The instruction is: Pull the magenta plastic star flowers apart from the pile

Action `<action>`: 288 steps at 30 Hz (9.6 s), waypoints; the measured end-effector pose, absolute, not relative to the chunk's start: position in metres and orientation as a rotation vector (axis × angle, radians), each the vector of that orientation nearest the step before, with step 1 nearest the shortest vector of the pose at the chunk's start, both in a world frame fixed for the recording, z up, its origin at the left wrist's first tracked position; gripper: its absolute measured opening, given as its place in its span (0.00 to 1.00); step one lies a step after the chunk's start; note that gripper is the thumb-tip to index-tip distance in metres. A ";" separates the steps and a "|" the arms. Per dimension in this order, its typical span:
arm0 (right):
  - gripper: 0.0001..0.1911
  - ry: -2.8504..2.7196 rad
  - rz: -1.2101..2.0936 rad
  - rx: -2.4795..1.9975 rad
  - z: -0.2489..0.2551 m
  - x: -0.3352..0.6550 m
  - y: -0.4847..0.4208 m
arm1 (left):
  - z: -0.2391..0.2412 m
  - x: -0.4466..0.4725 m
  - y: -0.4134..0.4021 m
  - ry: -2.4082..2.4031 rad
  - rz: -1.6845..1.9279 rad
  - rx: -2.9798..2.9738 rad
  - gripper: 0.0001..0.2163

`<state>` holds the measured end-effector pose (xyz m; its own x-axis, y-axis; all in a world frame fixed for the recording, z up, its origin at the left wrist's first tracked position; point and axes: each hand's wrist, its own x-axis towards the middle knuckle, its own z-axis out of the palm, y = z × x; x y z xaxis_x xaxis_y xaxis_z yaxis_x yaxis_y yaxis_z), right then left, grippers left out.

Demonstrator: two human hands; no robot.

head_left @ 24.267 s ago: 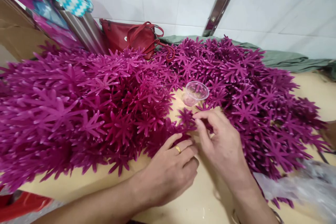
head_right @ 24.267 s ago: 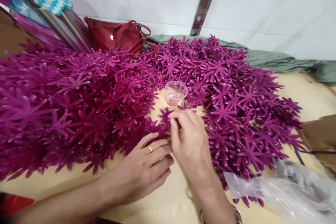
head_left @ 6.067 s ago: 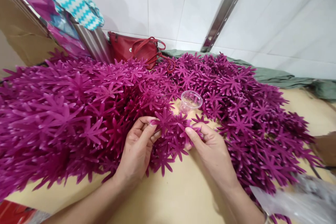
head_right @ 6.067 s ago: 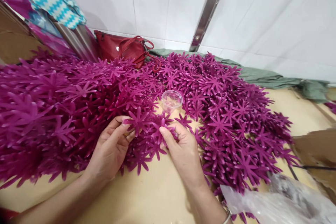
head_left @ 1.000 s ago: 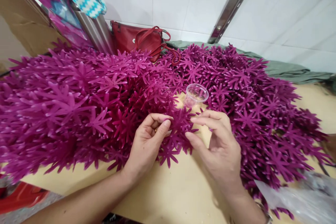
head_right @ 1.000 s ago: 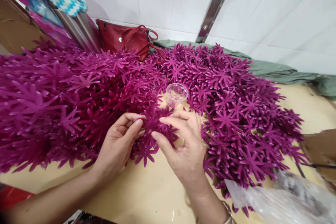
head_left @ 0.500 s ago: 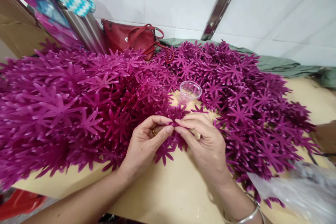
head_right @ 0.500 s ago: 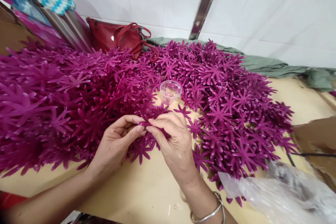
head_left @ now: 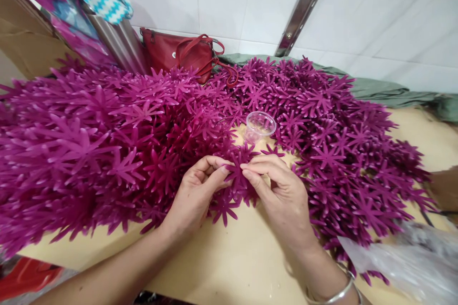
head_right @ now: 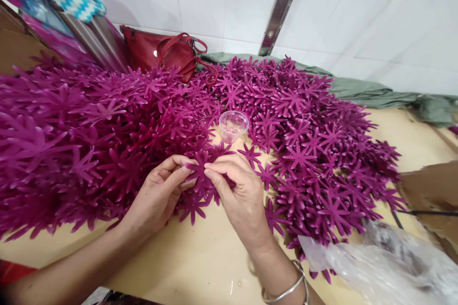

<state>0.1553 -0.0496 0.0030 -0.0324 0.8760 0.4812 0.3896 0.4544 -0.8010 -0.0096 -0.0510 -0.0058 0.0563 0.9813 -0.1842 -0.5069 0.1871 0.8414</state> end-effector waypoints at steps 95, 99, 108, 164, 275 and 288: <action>0.15 -1.076 1.223 -1.185 -0.004 0.162 -0.039 | -0.003 -0.012 -0.041 0.817 1.432 0.453 0.14; 0.12 -1.289 1.033 -1.277 -0.001 0.164 -0.042 | -0.004 -0.014 -0.042 0.836 1.405 0.491 0.13; 0.11 -1.800 0.238 -1.266 0.006 0.167 -0.045 | -0.003 -0.011 -0.043 0.856 1.392 0.514 0.11; 0.07 -1.556 0.723 -1.113 0.002 0.154 -0.049 | -0.006 -0.006 -0.051 0.809 1.139 0.548 0.10; 0.04 -1.216 0.888 -1.269 -0.004 0.159 -0.043 | 0.000 -0.019 -0.054 1.241 1.557 1.224 0.11; 0.14 -1.387 1.123 -1.162 0.002 0.153 -0.051 | 0.000 -0.017 -0.052 1.158 1.378 1.375 0.10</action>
<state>0.1534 -0.0507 0.0015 -0.0749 0.9909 0.1118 0.0970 0.1188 -0.9882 -0.0170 -0.0523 0.0004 -0.0353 0.9765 0.2127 0.0415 -0.2112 0.9766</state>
